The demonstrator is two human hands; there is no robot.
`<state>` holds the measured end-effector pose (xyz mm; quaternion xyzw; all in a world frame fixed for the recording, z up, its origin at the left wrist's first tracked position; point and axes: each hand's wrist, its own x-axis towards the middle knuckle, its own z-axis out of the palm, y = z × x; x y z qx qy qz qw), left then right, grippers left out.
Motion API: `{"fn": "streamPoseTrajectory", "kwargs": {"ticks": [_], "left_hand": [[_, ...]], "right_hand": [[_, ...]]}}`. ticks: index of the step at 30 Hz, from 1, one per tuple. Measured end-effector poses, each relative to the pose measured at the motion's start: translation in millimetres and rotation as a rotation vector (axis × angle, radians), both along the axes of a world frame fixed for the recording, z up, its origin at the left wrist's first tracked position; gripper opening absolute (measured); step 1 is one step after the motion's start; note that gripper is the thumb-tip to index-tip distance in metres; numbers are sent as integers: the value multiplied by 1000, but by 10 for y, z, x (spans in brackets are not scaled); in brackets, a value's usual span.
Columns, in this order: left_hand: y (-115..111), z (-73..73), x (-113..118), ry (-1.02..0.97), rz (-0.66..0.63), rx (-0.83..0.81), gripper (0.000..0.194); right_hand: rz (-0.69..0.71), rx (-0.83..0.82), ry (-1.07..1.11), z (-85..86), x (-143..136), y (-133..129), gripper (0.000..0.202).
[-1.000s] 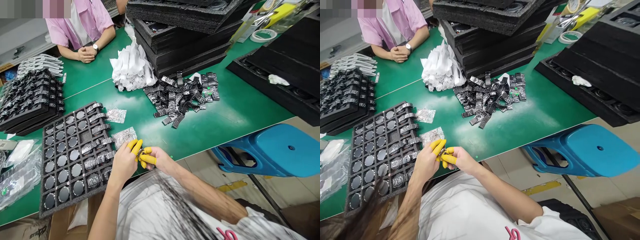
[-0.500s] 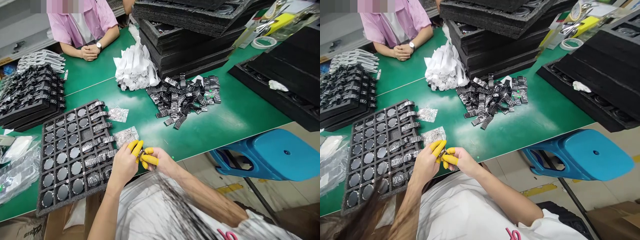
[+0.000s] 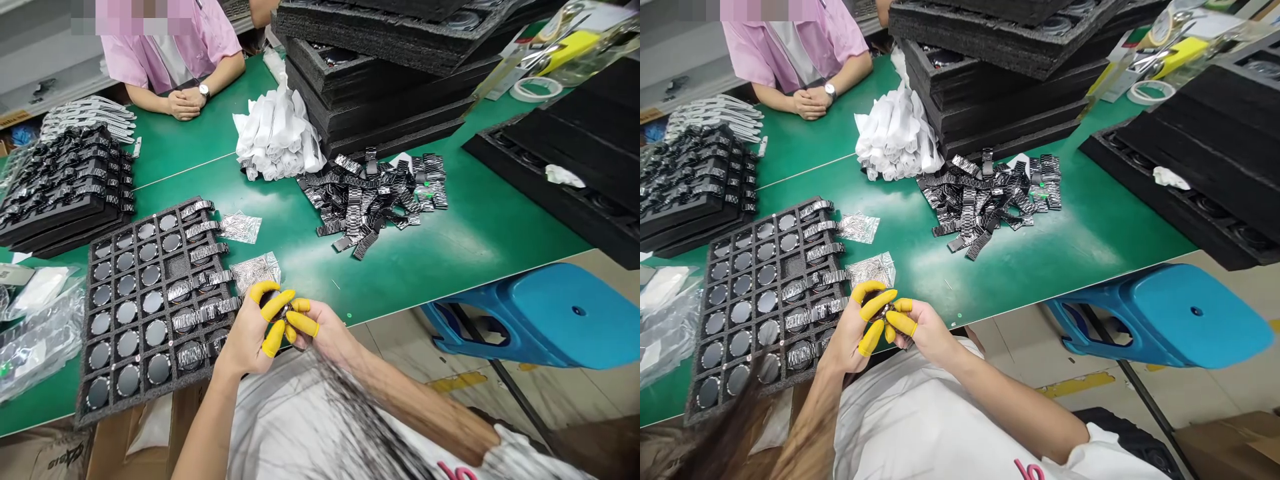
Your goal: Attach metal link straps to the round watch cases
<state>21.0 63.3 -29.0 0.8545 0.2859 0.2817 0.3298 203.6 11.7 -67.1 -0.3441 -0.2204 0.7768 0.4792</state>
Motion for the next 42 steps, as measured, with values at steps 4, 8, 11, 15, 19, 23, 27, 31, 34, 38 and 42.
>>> {"fn": "streamPoseTrajectory", "kwargs": {"ticks": [4, 8, 11, 15, 19, 23, 27, 31, 34, 38, 42], "left_hand": [[-69, -99, 11, -48, 47, -32, 50], [-111, -137, 14, -88, 70, -83, 45], [-114, -119, 4, -101, 49, -98, 44], [-110, -91, -42, -109, 34, -59, 47], [-61, -127, -105, -143, 169, 30, 35], [36, -95, -97, -502, 661, -4, 25], [76, 77, -49, -879, 941, -580, 45], [41, 164, -25, -1018, 964, -780, 57], [9, 143, -38, -1046, 978, -668, 54], [-144, 87, -68, -775, 779, -462, 41], [-503, -32, -1, -393, 533, -700, 42]], "right_hand": [[8, 5, 6, 15, -24, -7, 43], [29, 2, 8, 58, -38, -6, 47], [39, 10, -9, 96, -35, -8, 47], [62, 11, -28, 114, -29, -5, 48], [103, 77, -20, 98, -27, 16, 48], [286, 206, -154, 58, -9, -16, 46], [542, 119, -204, -21, 10, -113, 49], [436, 18, -154, -39, 10, -166, 55], [296, -24, -188, 20, 17, -158, 54], [140, -53, -239, 136, 36, -122, 53], [105, -57, -229, 217, 61, -112, 55]]}}
